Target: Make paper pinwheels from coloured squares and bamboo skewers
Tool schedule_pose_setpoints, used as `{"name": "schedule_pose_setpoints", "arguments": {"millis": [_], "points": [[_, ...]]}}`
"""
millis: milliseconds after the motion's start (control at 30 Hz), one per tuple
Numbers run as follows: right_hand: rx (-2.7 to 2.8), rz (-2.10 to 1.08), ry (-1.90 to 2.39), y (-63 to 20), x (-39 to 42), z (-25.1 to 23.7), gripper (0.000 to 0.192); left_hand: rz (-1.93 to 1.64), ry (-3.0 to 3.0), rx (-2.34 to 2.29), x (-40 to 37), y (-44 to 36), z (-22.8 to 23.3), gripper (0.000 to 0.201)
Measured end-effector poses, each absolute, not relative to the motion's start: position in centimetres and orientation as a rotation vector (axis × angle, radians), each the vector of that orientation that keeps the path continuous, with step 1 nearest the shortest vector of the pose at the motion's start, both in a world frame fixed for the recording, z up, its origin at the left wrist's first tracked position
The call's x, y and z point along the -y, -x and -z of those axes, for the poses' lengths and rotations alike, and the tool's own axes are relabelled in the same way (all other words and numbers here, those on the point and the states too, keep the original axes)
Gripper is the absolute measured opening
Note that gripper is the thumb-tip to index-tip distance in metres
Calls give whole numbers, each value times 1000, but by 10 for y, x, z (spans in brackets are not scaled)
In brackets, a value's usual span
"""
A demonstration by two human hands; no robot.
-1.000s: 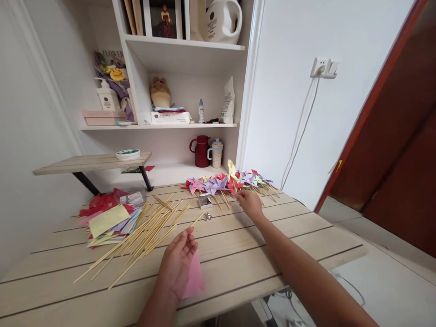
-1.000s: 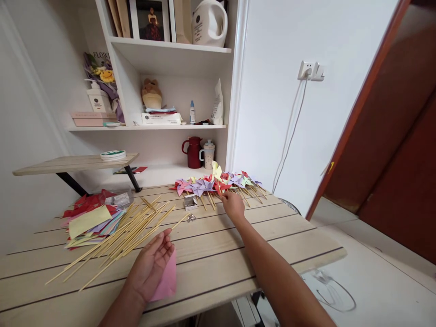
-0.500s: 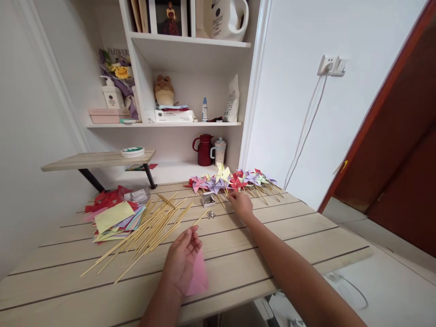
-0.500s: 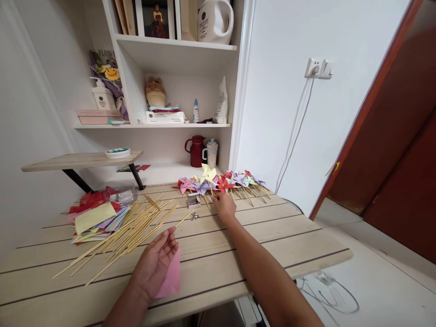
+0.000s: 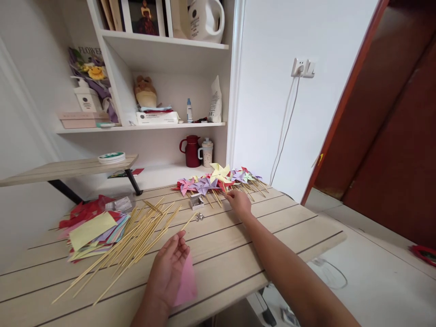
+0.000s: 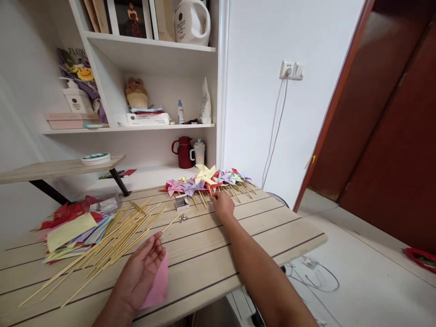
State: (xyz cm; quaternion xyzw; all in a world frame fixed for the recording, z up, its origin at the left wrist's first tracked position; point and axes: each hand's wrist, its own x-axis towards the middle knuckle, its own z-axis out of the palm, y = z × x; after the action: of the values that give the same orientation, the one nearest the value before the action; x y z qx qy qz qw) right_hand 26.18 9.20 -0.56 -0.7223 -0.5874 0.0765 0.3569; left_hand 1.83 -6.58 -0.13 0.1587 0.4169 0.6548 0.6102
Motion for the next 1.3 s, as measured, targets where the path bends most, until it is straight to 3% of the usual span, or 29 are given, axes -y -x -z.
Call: {"name": "schedule_pose_setpoints", "arguments": {"millis": [267, 467, 700, 1300], "points": [[1479, -193, 1822, -275, -98, 3, 26, -1509, -358, -950, 66, -18, 1, 19], [1304, -60, 1986, -350, -94, -4, 37, -1503, -363, -962, 66, -18, 1, 20], [1282, 9, 2204, -411, -84, 10, 35, -1495, -378, -979, 64, -17, 1, 20], [1462, 44, 2326, -401, -115, 21, 32, -1474, -378, -1003, 62, -16, 4, 20]]}}
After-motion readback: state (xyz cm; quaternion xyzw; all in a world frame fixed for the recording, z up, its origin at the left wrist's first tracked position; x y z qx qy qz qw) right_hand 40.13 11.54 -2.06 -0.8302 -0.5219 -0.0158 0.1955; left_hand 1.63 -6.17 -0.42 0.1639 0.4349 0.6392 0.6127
